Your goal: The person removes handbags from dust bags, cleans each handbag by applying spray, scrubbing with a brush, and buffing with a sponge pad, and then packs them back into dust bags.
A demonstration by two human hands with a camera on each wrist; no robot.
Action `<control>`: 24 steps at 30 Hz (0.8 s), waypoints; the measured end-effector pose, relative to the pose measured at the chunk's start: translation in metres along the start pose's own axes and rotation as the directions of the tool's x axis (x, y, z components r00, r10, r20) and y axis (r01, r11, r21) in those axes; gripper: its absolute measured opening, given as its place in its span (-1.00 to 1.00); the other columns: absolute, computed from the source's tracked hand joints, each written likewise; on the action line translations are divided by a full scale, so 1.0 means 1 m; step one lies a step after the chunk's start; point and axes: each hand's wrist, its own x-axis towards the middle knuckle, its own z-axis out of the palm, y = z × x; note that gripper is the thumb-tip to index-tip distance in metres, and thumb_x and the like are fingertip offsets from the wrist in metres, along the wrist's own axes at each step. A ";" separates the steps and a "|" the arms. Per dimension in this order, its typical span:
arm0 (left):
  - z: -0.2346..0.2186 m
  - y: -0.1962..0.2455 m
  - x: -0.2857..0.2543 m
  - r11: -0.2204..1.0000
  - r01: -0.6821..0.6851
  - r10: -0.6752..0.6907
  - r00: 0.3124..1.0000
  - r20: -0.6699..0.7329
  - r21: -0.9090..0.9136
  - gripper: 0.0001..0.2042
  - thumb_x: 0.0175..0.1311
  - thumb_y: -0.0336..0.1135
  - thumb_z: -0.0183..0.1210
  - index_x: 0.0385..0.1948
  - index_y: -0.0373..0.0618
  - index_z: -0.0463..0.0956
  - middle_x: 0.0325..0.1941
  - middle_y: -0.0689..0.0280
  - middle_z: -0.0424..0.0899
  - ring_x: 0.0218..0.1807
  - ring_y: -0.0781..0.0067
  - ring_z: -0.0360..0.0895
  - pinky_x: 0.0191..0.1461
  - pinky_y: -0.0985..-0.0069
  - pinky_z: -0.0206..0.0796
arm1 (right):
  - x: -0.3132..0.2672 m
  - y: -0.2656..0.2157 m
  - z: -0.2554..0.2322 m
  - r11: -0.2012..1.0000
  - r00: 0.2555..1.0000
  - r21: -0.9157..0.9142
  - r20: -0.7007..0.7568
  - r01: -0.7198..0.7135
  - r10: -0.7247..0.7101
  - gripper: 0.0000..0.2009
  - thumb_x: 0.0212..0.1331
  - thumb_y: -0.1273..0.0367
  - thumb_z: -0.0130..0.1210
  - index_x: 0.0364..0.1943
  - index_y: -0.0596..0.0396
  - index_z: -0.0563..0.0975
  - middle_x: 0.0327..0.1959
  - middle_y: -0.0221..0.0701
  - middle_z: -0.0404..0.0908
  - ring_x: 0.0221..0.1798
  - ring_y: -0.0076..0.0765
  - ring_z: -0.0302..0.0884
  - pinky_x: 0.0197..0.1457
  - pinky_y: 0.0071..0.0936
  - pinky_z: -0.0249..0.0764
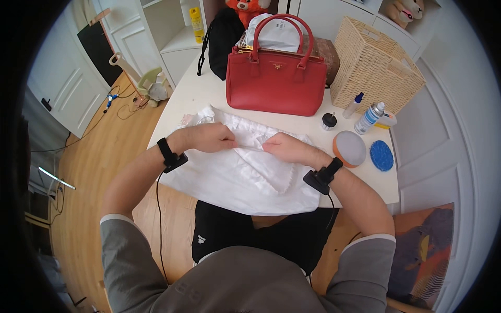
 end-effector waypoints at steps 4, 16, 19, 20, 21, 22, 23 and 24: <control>-0.004 -0.006 -0.007 0.971 0.218 -0.232 0.959 0.165 0.100 -0.59 0.51 -0.04 0.13 0.04 -0.23 0.72 -0.05 0.02 0.82 -0.05 0.01 0.73 0.13 0.19 0.50 | -0.013 0.003 -0.005 0.960 0.985 -0.250 0.091 -0.123 0.150 -0.70 0.34 0.24 0.18 -0.17 0.24 0.74 -0.35 -0.35 0.79 -0.28 -0.35 0.68 -0.11 -0.34 0.57; -0.054 -0.015 -0.050 0.667 0.347 -0.526 0.846 0.086 0.659 -0.63 0.22 -0.20 0.21 -0.01 -0.15 0.77 0.12 0.05 0.80 0.12 -0.03 0.75 0.25 0.14 0.54 | -0.058 -0.079 -0.042 0.412 0.937 -0.875 -0.119 -0.256 0.330 -0.74 0.15 0.42 0.17 -0.14 0.20 0.78 -0.09 -0.03 0.81 -0.02 0.08 0.80 0.05 -0.09 0.69; -0.075 -0.027 -0.053 0.673 0.326 -0.372 0.925 -0.077 0.664 -0.60 0.23 -0.27 0.21 0.11 -0.13 0.70 0.12 0.00 0.79 0.13 -0.06 0.75 0.28 0.14 0.53 | -0.070 -0.107 -0.057 0.289 0.931 -0.892 -0.293 -0.348 0.220 -0.78 0.17 0.42 0.24 -0.13 0.09 0.80 -0.10 -0.14 0.84 -0.01 -0.01 0.83 0.03 -0.14 0.71; -0.085 -0.026 -0.051 0.685 0.283 -0.350 0.936 -0.038 0.672 -0.34 0.26 -0.13 0.24 0.37 -0.30 0.38 0.29 -0.18 0.65 0.34 -0.10 0.61 0.48 0.13 0.37 | -0.070 -0.107 -0.061 0.289 0.930 -0.890 -0.297 -0.351 0.215 -0.78 0.17 0.42 0.24 -0.13 0.09 0.80 -0.10 -0.14 0.84 -0.01 -0.01 0.83 0.03 -0.14 0.71; -0.087 -0.024 -0.051 0.681 0.284 -0.349 0.936 -0.042 0.675 -0.34 0.26 -0.13 0.24 0.37 -0.30 0.38 0.29 -0.18 0.65 0.34 -0.10 0.61 0.48 0.13 0.37 | -0.070 -0.104 -0.064 0.278 0.934 -0.893 -0.321 -0.354 0.160 -0.78 0.14 0.43 0.23 -0.16 0.12 0.79 -0.15 -0.08 0.83 -0.05 0.04 0.82 0.01 -0.10 0.72; -0.088 -0.018 -0.050 0.687 0.289 -0.327 0.942 -0.071 0.667 -0.35 0.26 -0.14 0.23 0.37 -0.30 0.39 0.31 -0.18 0.63 0.36 -0.10 0.59 0.51 0.14 0.35 | -0.071 -0.101 -0.066 0.266 0.934 -0.895 -0.343 -0.358 0.105 -0.79 0.11 0.45 0.23 -0.19 0.16 0.77 -0.19 -0.03 0.81 -0.09 0.08 0.82 -0.01 -0.06 0.72; -0.088 -0.014 -0.049 0.694 0.293 -0.306 0.947 -0.099 0.658 -0.35 0.26 -0.15 0.23 0.37 -0.30 0.39 0.32 -0.18 0.62 0.38 -0.11 0.58 0.53 0.15 0.32 | -0.070 -0.096 -0.066 0.266 0.932 -0.894 -0.346 -0.361 0.104 -0.79 0.11 0.45 0.23 -0.19 0.16 0.77 -0.19 -0.03 0.81 -0.09 0.08 0.82 -0.01 -0.06 0.72; -0.081 -0.018 -0.049 0.694 0.291 -0.303 0.948 -0.100 0.659 -0.35 0.26 -0.15 0.23 0.37 -0.30 0.39 0.32 -0.18 0.62 0.38 -0.11 0.58 0.53 0.15 0.32 | -0.069 -0.090 -0.064 0.229 0.932 -0.903 -0.350 -0.363 0.100 -0.80 0.12 0.44 0.24 -0.19 0.12 0.78 -0.19 -0.07 0.82 -0.08 0.04 0.83 -0.02 -0.09 0.73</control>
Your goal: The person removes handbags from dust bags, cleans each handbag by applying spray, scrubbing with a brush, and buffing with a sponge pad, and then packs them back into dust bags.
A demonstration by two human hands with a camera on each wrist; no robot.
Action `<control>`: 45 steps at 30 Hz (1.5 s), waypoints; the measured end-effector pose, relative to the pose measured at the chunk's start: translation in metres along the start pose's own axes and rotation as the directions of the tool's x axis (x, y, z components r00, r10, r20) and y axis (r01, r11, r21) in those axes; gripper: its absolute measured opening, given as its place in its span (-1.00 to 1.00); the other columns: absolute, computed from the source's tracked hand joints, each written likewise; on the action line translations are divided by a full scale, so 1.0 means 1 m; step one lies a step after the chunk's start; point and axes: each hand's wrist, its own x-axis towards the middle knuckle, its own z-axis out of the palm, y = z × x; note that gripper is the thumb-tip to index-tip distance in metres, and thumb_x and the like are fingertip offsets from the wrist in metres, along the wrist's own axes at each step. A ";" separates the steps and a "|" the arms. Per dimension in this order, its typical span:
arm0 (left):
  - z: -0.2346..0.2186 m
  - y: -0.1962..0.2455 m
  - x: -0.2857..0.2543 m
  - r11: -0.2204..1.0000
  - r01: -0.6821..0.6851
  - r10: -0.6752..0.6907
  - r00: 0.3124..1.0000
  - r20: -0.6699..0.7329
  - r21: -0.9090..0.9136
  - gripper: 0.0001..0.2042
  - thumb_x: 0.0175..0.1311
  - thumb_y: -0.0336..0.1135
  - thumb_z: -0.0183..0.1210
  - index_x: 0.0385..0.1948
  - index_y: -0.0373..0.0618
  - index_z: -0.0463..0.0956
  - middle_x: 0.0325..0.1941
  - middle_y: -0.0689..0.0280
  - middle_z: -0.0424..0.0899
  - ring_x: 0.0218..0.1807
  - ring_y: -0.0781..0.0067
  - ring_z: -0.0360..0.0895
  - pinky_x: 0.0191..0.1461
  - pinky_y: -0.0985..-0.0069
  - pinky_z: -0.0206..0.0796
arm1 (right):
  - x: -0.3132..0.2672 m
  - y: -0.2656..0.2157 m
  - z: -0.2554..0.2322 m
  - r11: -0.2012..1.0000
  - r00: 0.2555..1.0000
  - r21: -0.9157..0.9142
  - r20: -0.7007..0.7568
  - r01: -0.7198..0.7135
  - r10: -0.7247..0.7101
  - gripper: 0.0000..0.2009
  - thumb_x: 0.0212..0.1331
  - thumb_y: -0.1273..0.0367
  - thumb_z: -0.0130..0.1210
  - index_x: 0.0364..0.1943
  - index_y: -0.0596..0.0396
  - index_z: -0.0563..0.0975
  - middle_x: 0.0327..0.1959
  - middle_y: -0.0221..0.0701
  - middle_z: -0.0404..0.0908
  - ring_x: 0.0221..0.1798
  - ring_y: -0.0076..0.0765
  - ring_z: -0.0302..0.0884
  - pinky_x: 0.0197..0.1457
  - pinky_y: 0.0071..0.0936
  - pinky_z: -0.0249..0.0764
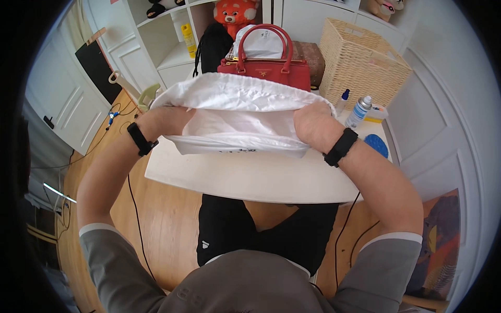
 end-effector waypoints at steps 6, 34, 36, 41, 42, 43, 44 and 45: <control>0.035 0.017 0.008 0.992 -0.006 0.016 0.997 -0.080 0.126 -0.60 0.38 -0.34 0.07 0.18 -0.27 0.60 0.12 -0.05 0.77 0.14 -0.15 0.73 0.33 0.12 0.51 | -0.012 -0.013 0.007 0.992 0.996 -0.118 0.073 -0.049 0.058 -0.81 0.20 0.39 0.24 -0.16 -0.02 0.81 -0.15 -0.25 0.86 -0.05 -0.13 0.85 -0.04 -0.24 0.72; 0.027 0.089 0.039 0.997 -0.012 0.017 0.998 0.063 -0.083 -0.65 0.45 -0.07 0.15 -0.01 -0.14 0.67 0.06 0.02 0.76 0.17 0.08 0.73 0.38 0.17 0.44 | 0.026 -0.017 0.096 0.932 0.970 0.318 -0.220 0.172 -0.104 -0.71 0.20 0.36 0.25 -0.04 0.23 0.63 -0.14 0.01 0.77 0.02 0.13 0.77 0.12 -0.06 0.68; 0.038 0.080 0.037 1.000 0.002 -0.001 0.996 0.085 -0.013 -0.61 0.43 -0.05 0.17 0.07 -0.14 0.64 0.14 0.01 0.74 0.20 0.12 0.73 0.48 0.12 0.36 | 0.026 -0.005 0.094 0.952 0.981 0.272 -0.171 0.138 -0.093 -0.43 0.24 0.16 0.27 0.24 0.22 0.48 -0.07 0.00 0.78 0.02 0.13 0.77 0.11 -0.04 0.68; 0.041 0.071 0.036 0.985 0.078 -0.086 0.995 0.046 0.154 -0.30 0.39 -0.12 0.18 0.52 -0.26 0.24 0.59 0.02 0.36 0.55 0.02 0.41 0.75 -0.19 -0.29 | 0.027 -0.018 0.107 0.968 1.000 0.250 -0.030 0.001 0.007 -0.51 0.34 0.15 0.16 0.23 0.20 0.53 0.00 -0.02 0.78 0.04 0.08 0.78 0.11 -0.08 0.67; 0.042 0.069 0.036 0.986 0.079 -0.088 0.995 0.050 0.149 -0.30 0.39 -0.12 0.18 0.52 -0.26 0.24 0.59 0.02 0.36 0.55 0.02 0.41 0.75 -0.19 -0.29 | 0.029 -0.016 0.114 0.971 1.000 0.238 -0.029 -0.005 0.012 -0.55 0.36 0.17 0.13 0.18 0.20 0.58 0.00 -0.03 0.79 0.05 0.07 0.78 0.12 -0.09 0.67; 0.044 0.065 0.035 0.985 0.069 -0.065 0.997 -0.029 0.159 -0.25 0.35 -0.08 0.24 0.52 -0.24 0.24 0.57 0.05 0.39 0.54 0.06 0.42 0.76 -0.18 -0.29 | 0.031 -0.017 0.117 0.974 0.999 0.227 -0.030 -0.010 0.017 -0.58 0.38 0.19 0.11 0.14 0.21 0.63 -0.01 -0.04 0.79 0.05 0.06 0.79 0.12 -0.11 0.67; 0.048 0.062 0.035 0.984 0.058 -0.040 0.993 -0.108 0.171 -0.21 0.30 -0.04 0.30 0.52 -0.22 0.25 0.55 0.07 0.42 0.54 0.09 0.43 0.76 -0.17 -0.29 | 0.027 -0.020 0.104 0.974 1.000 0.228 -0.028 -0.006 0.013 -0.58 0.38 0.19 0.11 0.14 0.21 0.63 -0.01 -0.04 0.79 0.05 0.06 0.79 0.12 -0.11 0.67; 0.055 0.057 0.033 0.984 0.058 -0.040 0.994 -0.106 0.171 -0.21 0.30 -0.04 0.30 0.52 -0.22 0.25 0.55 0.07 0.42 0.54 0.09 0.43 0.76 -0.17 -0.29 | 0.021 -0.020 0.090 0.974 0.999 0.225 0.032 -0.036 0.030 -0.63 0.37 0.21 0.10 0.06 0.19 0.68 -0.01 -0.05 0.80 0.05 0.05 0.79 0.11 -0.13 0.68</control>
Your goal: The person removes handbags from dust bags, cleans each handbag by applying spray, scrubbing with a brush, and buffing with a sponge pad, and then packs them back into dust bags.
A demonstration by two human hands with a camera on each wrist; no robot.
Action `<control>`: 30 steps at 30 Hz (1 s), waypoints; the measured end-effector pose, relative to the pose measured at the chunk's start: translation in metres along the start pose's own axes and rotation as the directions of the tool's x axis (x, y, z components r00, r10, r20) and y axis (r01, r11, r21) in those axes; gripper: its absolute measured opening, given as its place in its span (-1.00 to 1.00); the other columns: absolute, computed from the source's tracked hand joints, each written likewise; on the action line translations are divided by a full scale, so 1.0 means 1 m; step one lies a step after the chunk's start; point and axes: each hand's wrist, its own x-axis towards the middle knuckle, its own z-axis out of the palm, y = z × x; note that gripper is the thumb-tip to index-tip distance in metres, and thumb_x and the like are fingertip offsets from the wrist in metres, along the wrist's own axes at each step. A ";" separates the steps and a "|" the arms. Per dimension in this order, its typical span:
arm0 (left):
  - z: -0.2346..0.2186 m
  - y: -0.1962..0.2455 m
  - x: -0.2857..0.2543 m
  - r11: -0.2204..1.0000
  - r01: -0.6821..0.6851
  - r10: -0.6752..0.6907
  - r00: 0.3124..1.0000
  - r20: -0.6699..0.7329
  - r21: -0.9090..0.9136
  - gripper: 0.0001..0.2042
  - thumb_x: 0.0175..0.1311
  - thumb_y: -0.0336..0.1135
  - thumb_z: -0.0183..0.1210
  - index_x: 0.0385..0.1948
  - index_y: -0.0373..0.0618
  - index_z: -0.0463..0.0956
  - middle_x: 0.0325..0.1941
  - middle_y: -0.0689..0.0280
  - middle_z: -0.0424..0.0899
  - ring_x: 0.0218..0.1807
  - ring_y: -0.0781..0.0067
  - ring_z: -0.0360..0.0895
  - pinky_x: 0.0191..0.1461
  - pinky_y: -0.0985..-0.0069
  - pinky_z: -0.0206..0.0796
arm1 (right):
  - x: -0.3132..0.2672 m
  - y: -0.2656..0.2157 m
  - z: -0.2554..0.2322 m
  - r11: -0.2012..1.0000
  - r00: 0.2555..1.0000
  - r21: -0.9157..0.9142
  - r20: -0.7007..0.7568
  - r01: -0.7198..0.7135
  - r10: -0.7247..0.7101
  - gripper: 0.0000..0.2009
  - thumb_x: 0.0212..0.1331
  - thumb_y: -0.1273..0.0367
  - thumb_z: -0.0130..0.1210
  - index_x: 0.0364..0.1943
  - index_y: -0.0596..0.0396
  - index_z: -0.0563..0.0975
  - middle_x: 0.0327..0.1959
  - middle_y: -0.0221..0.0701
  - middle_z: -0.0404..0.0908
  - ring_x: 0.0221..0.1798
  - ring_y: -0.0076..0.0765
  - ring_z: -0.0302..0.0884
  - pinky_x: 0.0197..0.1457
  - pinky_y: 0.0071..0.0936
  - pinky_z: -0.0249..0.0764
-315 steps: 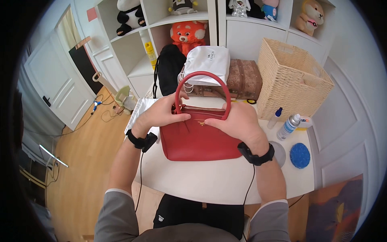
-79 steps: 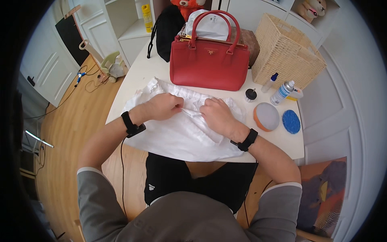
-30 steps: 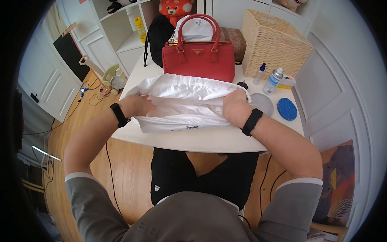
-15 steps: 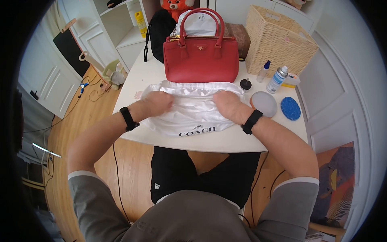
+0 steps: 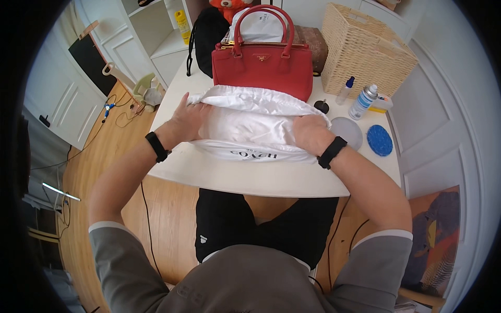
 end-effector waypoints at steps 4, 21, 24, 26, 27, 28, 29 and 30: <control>-0.003 -0.011 -0.001 0.984 -0.158 0.133 0.957 -0.257 -0.082 -0.24 0.03 0.15 0.50 0.28 -0.04 0.54 0.29 0.20 0.67 0.33 0.17 0.63 0.75 -0.17 -0.28 | -0.013 -0.014 -0.033 0.997 0.996 0.034 0.061 -0.067 0.065 -0.73 0.35 0.29 0.12 -0.13 0.11 0.79 -0.03 -0.09 0.82 0.06 0.00 0.80 0.08 -0.16 0.69; -0.033 -0.041 -0.042 0.959 -0.051 0.058 0.998 0.017 -0.279 -0.53 -0.05 -0.10 0.59 -0.02 0.07 0.80 0.44 0.24 0.58 0.49 0.22 0.42 0.69 0.02 -0.02 | -0.022 -0.019 -0.034 0.974 0.993 -0.210 -0.099 -0.078 0.058 -0.67 0.27 0.39 0.20 0.11 0.06 0.64 -0.02 -0.24 0.82 0.02 -0.18 0.83 -0.05 -0.25 0.73; -0.036 -0.051 -0.049 0.954 -0.191 0.166 0.979 -0.121 -0.231 -0.61 -0.08 -0.14 0.60 -0.13 0.09 0.84 0.47 0.29 0.57 0.57 0.22 0.33 0.75 -0.04 -0.15 | -0.020 -0.017 -0.041 0.973 0.987 -0.215 -0.152 -0.081 0.048 -0.75 0.25 0.40 0.21 -0.01 0.04 0.71 -0.09 -0.22 0.84 -0.05 -0.15 0.85 -0.07 -0.26 0.73; -0.056 -0.056 -0.055 0.968 -0.158 0.159 0.987 -0.006 -0.197 -0.60 -0.11 -0.16 0.60 -0.12 0.10 0.85 0.53 0.29 0.52 0.64 0.22 0.22 0.79 -0.11 -0.31 | -0.025 -0.018 -0.050 0.978 0.986 -0.189 -0.158 -0.088 0.059 -0.79 0.24 0.41 0.21 -0.09 0.03 0.76 -0.13 -0.20 0.84 -0.09 -0.13 0.86 -0.07 -0.26 0.73; -0.058 -0.058 -0.056 0.967 -0.162 0.164 0.986 -0.005 -0.196 -0.60 -0.11 -0.16 0.60 -0.12 0.10 0.85 0.53 0.29 0.52 0.64 0.22 0.22 0.79 -0.11 -0.31 | -0.029 -0.021 -0.056 0.985 0.984 -0.144 -0.161 -0.097 0.074 -0.82 0.22 0.42 0.22 -0.15 0.04 0.78 -0.16 -0.17 0.84 -0.10 -0.11 0.86 -0.07 -0.24 0.74; -0.058 -0.063 -0.058 0.966 -0.169 0.160 0.985 -0.065 -0.193 -0.60 -0.12 -0.18 0.59 -0.12 0.09 0.85 0.56 0.27 0.49 0.66 0.20 0.19 0.81 -0.11 -0.37 | -0.032 -0.024 -0.062 0.989 0.982 -0.100 -0.165 -0.106 0.089 -0.83 0.20 0.43 0.23 -0.22 0.05 0.81 -0.19 -0.14 0.84 -0.11 -0.08 0.86 -0.07 -0.21 0.74; -0.058 -0.066 -0.059 0.966 -0.174 0.152 0.980 -0.126 -0.190 -0.60 -0.12 -0.21 0.59 -0.13 0.08 0.85 0.59 0.26 0.45 0.68 0.18 0.16 0.82 -0.10 -0.43 | -0.033 -0.027 -0.066 0.989 0.982 -0.100 -0.165 -0.108 0.090 -0.83 0.20 0.43 0.23 -0.22 0.05 0.81 -0.19 -0.14 0.84 -0.11 -0.08 0.86 -0.07 -0.21 0.74; -0.058 -0.068 -0.058 0.966 -0.174 0.152 0.980 -0.126 -0.189 -0.60 -0.12 -0.21 0.59 -0.13 0.08 0.85 0.59 0.26 0.45 0.68 0.18 0.16 0.82 -0.10 -0.43 | -0.034 -0.030 -0.071 0.991 0.987 -0.068 -0.125 -0.112 0.102 -0.83 0.19 0.43 0.23 -0.21 0.07 0.81 -0.18 -0.14 0.84 -0.11 -0.06 0.85 -0.07 -0.18 0.74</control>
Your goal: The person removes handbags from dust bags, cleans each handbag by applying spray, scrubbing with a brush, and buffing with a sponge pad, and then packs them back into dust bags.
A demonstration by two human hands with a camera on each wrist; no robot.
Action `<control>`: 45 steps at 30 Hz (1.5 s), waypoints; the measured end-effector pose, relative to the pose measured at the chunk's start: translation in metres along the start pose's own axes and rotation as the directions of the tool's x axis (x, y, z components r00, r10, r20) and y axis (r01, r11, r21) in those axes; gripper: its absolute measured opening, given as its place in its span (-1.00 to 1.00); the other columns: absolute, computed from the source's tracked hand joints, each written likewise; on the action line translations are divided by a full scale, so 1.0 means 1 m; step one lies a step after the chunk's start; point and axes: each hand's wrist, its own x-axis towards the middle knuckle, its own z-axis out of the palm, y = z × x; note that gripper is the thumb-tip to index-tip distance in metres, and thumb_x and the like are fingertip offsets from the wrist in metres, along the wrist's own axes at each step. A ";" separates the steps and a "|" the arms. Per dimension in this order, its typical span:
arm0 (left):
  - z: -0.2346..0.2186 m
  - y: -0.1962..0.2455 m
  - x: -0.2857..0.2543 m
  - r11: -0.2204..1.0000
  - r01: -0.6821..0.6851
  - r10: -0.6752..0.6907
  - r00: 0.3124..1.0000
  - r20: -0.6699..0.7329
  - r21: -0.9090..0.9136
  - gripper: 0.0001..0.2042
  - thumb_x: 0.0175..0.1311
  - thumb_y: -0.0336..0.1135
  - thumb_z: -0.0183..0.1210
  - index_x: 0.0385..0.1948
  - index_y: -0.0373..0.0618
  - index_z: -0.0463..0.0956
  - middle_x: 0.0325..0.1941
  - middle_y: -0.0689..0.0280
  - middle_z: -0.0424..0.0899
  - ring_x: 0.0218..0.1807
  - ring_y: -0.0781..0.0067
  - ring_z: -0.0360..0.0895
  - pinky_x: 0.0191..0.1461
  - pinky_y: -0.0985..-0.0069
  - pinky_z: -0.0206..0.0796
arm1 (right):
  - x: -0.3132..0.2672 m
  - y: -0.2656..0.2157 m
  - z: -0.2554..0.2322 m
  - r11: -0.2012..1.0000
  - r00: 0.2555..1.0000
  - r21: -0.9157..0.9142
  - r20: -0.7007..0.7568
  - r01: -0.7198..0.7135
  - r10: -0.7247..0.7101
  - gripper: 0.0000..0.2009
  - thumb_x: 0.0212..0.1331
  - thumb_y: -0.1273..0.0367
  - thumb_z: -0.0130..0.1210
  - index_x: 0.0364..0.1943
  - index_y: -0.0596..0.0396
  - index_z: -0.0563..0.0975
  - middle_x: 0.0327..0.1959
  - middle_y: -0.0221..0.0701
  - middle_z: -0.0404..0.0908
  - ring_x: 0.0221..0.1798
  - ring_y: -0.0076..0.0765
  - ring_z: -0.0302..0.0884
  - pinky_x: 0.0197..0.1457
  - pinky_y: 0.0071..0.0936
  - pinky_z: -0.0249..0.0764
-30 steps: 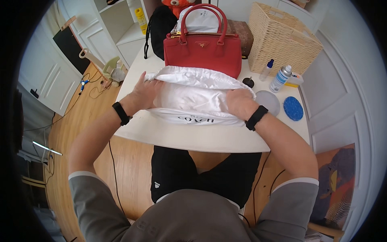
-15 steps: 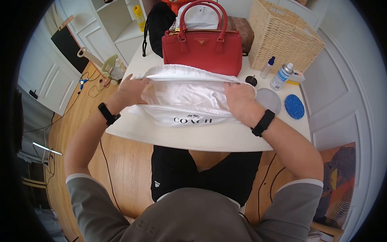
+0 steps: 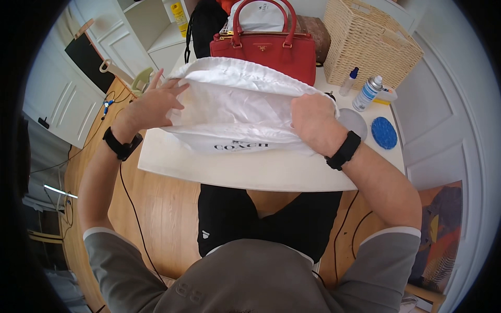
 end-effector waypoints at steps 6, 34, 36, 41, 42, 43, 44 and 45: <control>0.009 0.003 0.015 0.999 -0.024 0.020 0.994 -0.107 -0.028 -0.68 0.06 -0.46 0.38 -0.10 0.04 0.85 0.68 0.23 0.30 0.69 0.11 0.14 0.82 -0.04 -0.43 | 0.001 -0.002 0.014 0.998 0.995 0.023 0.083 0.051 -0.053 -0.83 0.15 0.39 0.32 -0.22 0.15 0.79 -0.18 -0.12 0.83 -0.09 0.00 0.84 -0.05 -0.17 0.75; 0.043 0.002 0.016 0.999 0.014 -0.021 0.983 0.183 0.037 -0.09 -0.06 0.11 0.51 0.44 -0.02 0.47 0.63 0.11 0.35 0.69 0.20 0.16 0.81 -0.07 -0.49 | 0.018 -0.005 0.016 0.937 0.963 -0.308 0.255 0.164 -0.085 -0.81 0.11 0.34 0.29 -0.20 -0.09 0.82 -0.16 -0.38 0.84 0.05 -0.16 0.76 0.35 0.02 0.32; 0.048 0.001 0.019 1.000 -0.003 -0.001 0.981 0.196 0.023 -0.06 -0.12 0.07 0.53 0.44 -0.03 0.47 0.61 0.09 0.37 0.68 0.17 0.20 0.81 -0.06 -0.47 | 0.022 -0.007 0.018 0.950 0.955 -0.270 0.285 0.160 -0.080 -0.77 0.15 0.33 0.26 -0.13 -0.08 0.82 -0.08 -0.32 0.84 0.11 -0.11 0.76 0.45 0.10 0.21; 0.030 0.013 0.026 0.999 -0.039 0.049 0.924 0.379 -0.034 -0.10 -0.08 0.10 0.52 0.44 0.06 0.48 0.50 0.09 0.52 0.60 0.14 0.32 0.80 -0.08 -0.39 | 0.027 -0.003 0.034 0.968 0.967 -0.118 0.154 0.220 -0.201 -0.78 0.20 0.29 0.24 -0.17 -0.04 0.83 -0.11 -0.25 0.86 0.08 -0.05 0.78 0.49 0.17 0.20; 0.033 0.015 0.026 0.999 -0.037 0.048 0.924 0.379 -0.036 -0.10 -0.08 0.10 0.52 0.44 0.06 0.48 0.50 0.09 0.52 0.60 0.14 0.32 0.80 -0.08 -0.39 | 0.023 -0.004 0.032 0.965 0.962 -0.062 0.118 0.255 -0.246 -0.79 0.15 0.28 0.30 -0.19 -0.01 0.80 -0.19 -0.24 0.83 0.01 -0.05 0.77 0.42 0.14 0.25; 0.037 0.018 0.026 0.990 -0.041 0.081 0.950 0.301 -0.136 -0.14 -0.06 0.09 0.52 0.41 0.06 0.51 0.41 0.11 0.59 0.53 0.14 0.41 0.76 -0.03 -0.24 | 0.020 -0.008 0.029 0.957 0.954 -0.007 0.080 0.291 -0.289 -0.78 0.10 0.26 0.36 -0.21 0.02 0.77 -0.27 -0.23 0.80 -0.05 -0.05 0.77 0.35 0.11 0.29; 0.039 0.021 0.026 0.971 -0.053 0.106 0.970 0.219 -0.234 -0.18 -0.04 0.08 0.53 0.37 0.05 0.54 0.32 0.12 0.66 0.45 0.14 0.50 0.73 0.01 -0.08 | 0.019 -0.012 0.030 0.956 0.953 -0.006 0.082 0.293 -0.291 -0.78 0.10 0.26 0.36 -0.21 0.02 0.77 -0.27 -0.23 0.80 -0.05 -0.05 0.77 0.35 0.11 0.29; 0.042 0.026 0.027 0.971 -0.052 0.106 0.970 0.221 -0.235 -0.18 -0.04 0.08 0.53 0.37 0.05 0.54 0.32 0.12 0.66 0.45 0.14 0.50 0.73 0.01 -0.08 | 0.017 -0.016 0.030 0.947 0.944 -0.009 0.076 0.321 -0.320 -0.74 0.07 0.22 0.39 -0.22 0.04 0.75 -0.30 -0.23 0.79 -0.07 -0.05 0.76 0.33 0.07 0.31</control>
